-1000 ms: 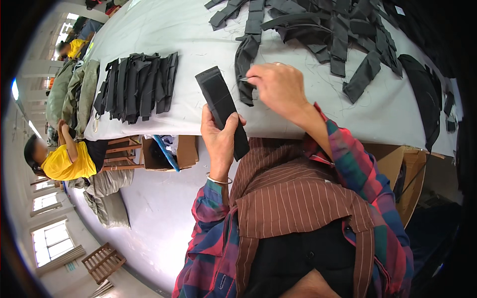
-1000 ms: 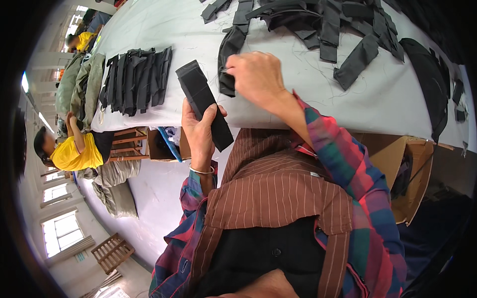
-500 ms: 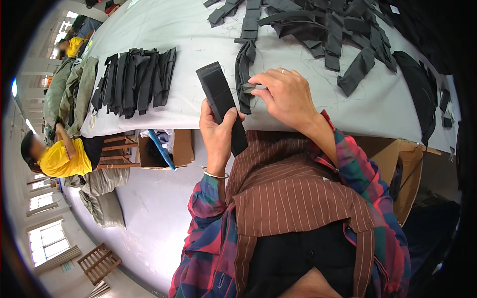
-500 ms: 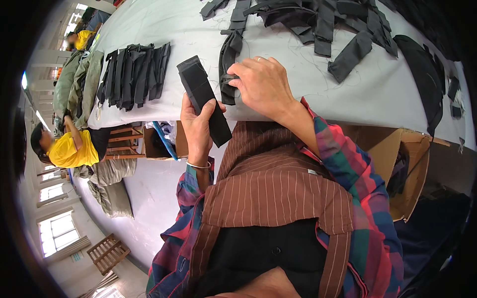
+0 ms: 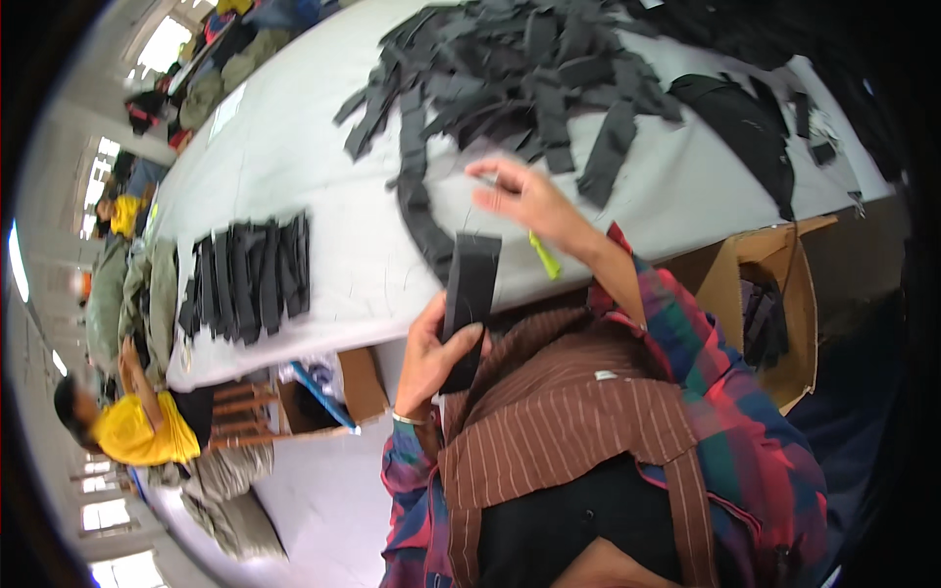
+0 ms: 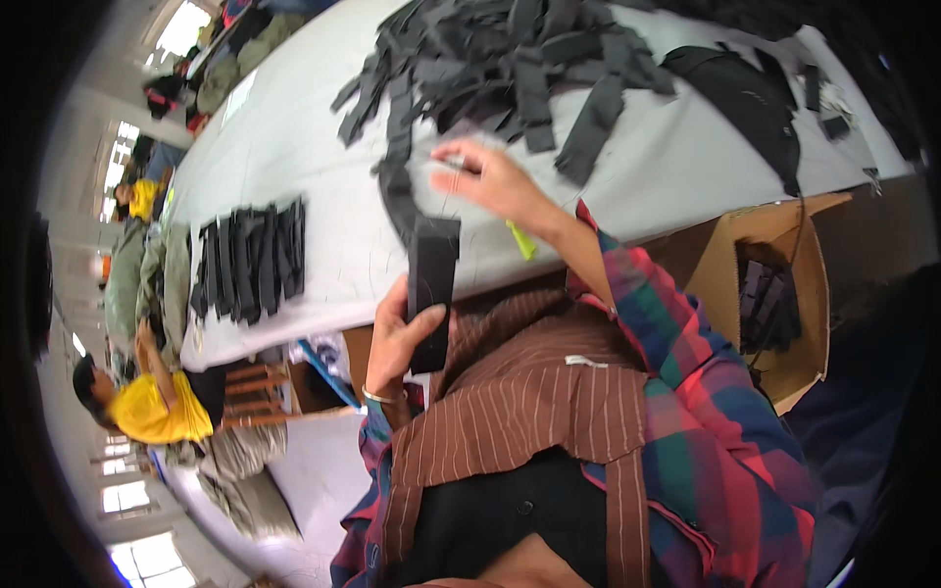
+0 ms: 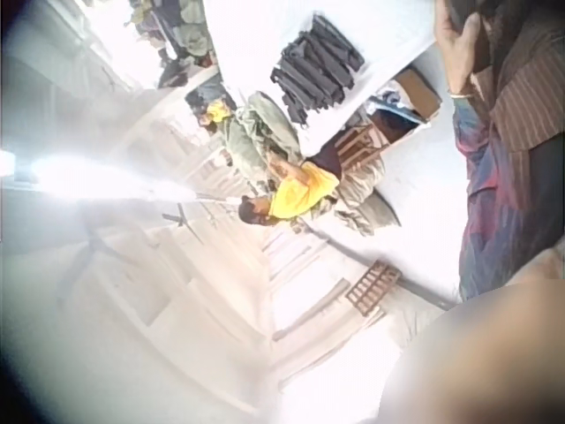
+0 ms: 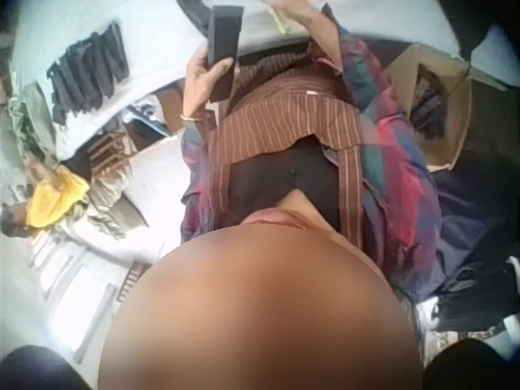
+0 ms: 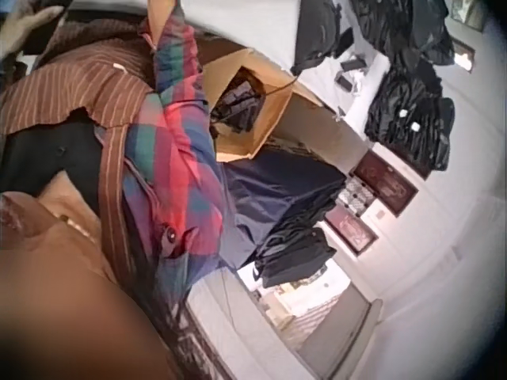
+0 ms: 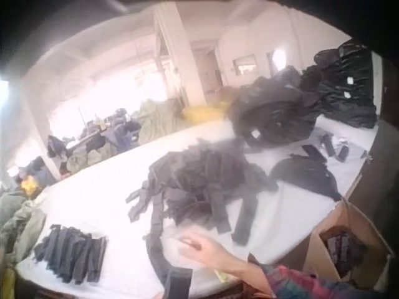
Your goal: Trimming excess threads from black fabric components using nippers at a workshop table.
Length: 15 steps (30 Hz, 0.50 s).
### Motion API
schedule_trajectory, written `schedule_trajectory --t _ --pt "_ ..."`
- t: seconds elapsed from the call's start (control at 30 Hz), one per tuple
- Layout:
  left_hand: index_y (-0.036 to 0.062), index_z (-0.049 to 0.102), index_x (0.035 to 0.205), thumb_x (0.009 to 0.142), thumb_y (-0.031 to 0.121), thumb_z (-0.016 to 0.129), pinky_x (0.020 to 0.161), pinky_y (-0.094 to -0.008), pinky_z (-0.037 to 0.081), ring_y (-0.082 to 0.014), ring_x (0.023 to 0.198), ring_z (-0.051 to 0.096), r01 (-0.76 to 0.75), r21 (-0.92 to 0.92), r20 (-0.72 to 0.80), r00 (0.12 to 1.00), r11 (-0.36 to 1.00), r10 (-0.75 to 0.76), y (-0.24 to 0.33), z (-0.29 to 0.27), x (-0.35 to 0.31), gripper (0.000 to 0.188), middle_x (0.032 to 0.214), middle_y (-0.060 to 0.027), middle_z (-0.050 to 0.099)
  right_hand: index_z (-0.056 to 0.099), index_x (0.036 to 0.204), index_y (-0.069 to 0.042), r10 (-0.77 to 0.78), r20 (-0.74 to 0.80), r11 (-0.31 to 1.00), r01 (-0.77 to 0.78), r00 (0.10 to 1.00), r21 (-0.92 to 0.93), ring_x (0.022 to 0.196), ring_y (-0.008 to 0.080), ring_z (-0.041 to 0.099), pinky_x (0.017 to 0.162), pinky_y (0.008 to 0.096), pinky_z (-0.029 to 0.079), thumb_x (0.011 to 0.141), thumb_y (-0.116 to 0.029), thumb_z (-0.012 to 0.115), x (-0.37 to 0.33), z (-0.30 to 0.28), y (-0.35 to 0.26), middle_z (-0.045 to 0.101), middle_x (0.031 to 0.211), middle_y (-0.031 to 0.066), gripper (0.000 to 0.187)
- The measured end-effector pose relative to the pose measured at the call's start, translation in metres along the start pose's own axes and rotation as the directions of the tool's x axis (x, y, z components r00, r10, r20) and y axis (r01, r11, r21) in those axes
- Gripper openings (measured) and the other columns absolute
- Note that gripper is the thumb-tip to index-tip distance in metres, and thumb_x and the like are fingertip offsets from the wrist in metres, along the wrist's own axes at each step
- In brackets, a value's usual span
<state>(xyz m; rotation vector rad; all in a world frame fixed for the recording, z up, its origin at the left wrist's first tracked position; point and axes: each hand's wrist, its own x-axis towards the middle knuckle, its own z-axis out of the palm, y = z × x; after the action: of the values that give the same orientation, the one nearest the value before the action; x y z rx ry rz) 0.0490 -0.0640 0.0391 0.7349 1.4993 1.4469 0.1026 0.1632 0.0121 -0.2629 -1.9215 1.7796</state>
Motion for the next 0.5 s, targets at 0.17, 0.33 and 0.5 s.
schedule_trajectory --t 0.17,0.33,0.5 --pt "-0.0001 0.054 0.106 0.086 0.0 0.058 0.064 -0.0229 0.046 -0.0086 0.068 0.057 0.067 0.088 0.277 0.957 0.994 -0.089 0.024 0.014 0.001 0.021 0.076 -0.0025 0.06 0.065 0.103 -0.006 0.137 0.307 0.953 -0.21 0.942 0.217 0.085 0.0044 0.054 0.078 0.0201 0.043 0.089 -0.032 0.064 -0.059 -0.005 -0.026 0.062 0.089 -0.0011 0.03" --pt "-0.0024 0.045 0.127 0.088 0.019 0.058 0.062 -0.0281 0.053 -0.0205 0.069 0.064 0.063 -0.348 0.247 0.969 0.935 0.027 0.034 0.014 -0.01 0.046 0.095 -0.0157 0.062 0.066 0.093 -0.007 0.335 0.225 0.837 -0.399 0.915 0.375 0.07 0.0027 0.056 0.06 0.0185 0.044 0.088 -0.031 0.064 -0.07 0.0 -0.046 0.062 0.079 -0.0044 0.025" --pt "-0.0056 0.038 0.134 0.092 0.047 0.048 0.103 -0.0481 0.04 -0.0374 0.124 0.044 0.025 -0.996 0.051 0.953 0.089 0.3 0.0 0.003 0.014 0.068 0.135 -0.0253 0.043 0.063 0.088 -0.009 0.395 -0.055 0.569 -0.197 0.917 0.799 0.044 0.0021 0.036 0.04 0.0196 0.025 0.089 -0.031 0.063 -0.07 0.01 -0.047 0.055 0.067 -0.0052 0.022"
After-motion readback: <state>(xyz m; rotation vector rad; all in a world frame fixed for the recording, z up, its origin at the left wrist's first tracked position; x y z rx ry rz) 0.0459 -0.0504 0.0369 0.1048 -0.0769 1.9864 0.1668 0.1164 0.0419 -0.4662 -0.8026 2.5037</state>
